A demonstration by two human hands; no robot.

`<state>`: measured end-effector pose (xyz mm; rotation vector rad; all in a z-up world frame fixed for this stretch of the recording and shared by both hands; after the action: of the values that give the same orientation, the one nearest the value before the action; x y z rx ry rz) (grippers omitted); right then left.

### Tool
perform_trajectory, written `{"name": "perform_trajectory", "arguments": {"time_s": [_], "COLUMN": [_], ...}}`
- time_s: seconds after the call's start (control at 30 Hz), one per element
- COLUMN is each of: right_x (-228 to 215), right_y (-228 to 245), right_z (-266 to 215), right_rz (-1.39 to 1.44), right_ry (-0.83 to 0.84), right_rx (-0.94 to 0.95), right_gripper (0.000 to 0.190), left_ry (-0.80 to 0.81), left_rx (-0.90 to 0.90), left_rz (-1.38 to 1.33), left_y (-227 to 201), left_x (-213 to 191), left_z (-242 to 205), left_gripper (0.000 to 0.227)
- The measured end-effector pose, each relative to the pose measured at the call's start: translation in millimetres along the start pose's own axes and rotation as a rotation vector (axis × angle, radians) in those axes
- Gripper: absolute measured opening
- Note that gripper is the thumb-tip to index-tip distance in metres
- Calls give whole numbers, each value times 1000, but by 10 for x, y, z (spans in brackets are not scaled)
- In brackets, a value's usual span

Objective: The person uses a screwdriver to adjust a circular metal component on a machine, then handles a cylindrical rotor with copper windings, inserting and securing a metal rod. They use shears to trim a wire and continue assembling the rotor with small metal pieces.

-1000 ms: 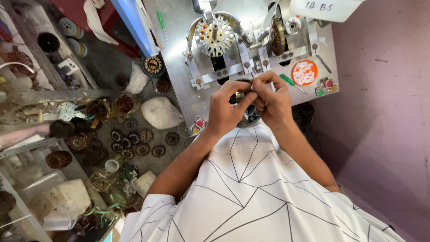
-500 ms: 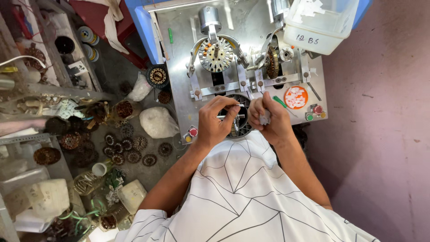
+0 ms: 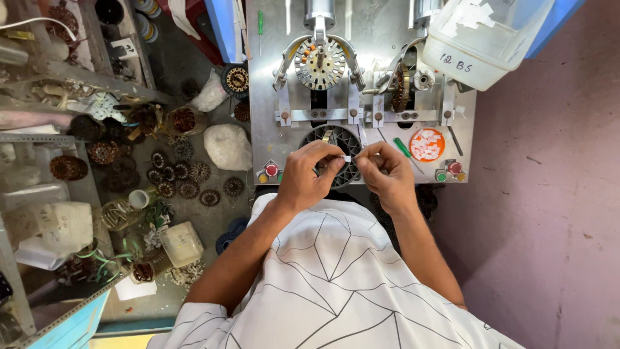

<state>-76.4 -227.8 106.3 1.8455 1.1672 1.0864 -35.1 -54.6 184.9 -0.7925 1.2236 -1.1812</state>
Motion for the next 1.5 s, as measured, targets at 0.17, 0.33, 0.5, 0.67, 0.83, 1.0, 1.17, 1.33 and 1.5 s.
{"name": "perform_trajectory", "arguments": {"time_s": [0.17, 0.33, 0.5, 0.67, 0.83, 1.0, 1.17, 1.33, 1.5], "right_x": [67, 276, 536, 856, 1063, 1070, 771, 509, 468], "right_y": [129, 220, 257, 167, 35, 103, 186, 262, 129], "right_z": [-156, -306, -477, -647, -777, -685, -539, -197, -50], "right_rz": [-415, -417, -617, -689, -659, -770, -822, -887, -823], "right_ry": [-53, -102, -301, -302, -340, -383, -281, -236, -205], "right_rx": [-356, -463, -603, -698, -613, -646, -659, -680, -661], "right_gripper": [12, 9, 13, 16, 14, 20, 25, 25, 20], "left_ry": [74, 174, 262, 365, 381, 256, 172, 24, 73], "left_rx": [54, 123, 3, -15, 1, 78, 208, -39, -429], "left_rz": [14, -13, -131, -304, -246, -181, -172, -120, -258], "left_y": [-19, 2, 145, 315, 388, 376, 314, 526, 989], "left_x": [-7, -96, -317, -516, -627, -601, -436, -337, -148], "left_z": [-32, 34, 70, 53, -49, -7, -31, -69, -179], "left_gripper": [9, 8, 9, 9, 8, 10, 12, 12, 17]}}
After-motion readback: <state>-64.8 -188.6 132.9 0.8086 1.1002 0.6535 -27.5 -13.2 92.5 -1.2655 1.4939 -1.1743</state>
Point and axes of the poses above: each hand's wrist, its own z-axis towards the middle knuckle, its own x-axis out of the palm, y = z × x, the point moved 7 cm from there along z, towards the middle knuckle, and after that the axes turned 12 degrees about -y, right-handed, at the moved point
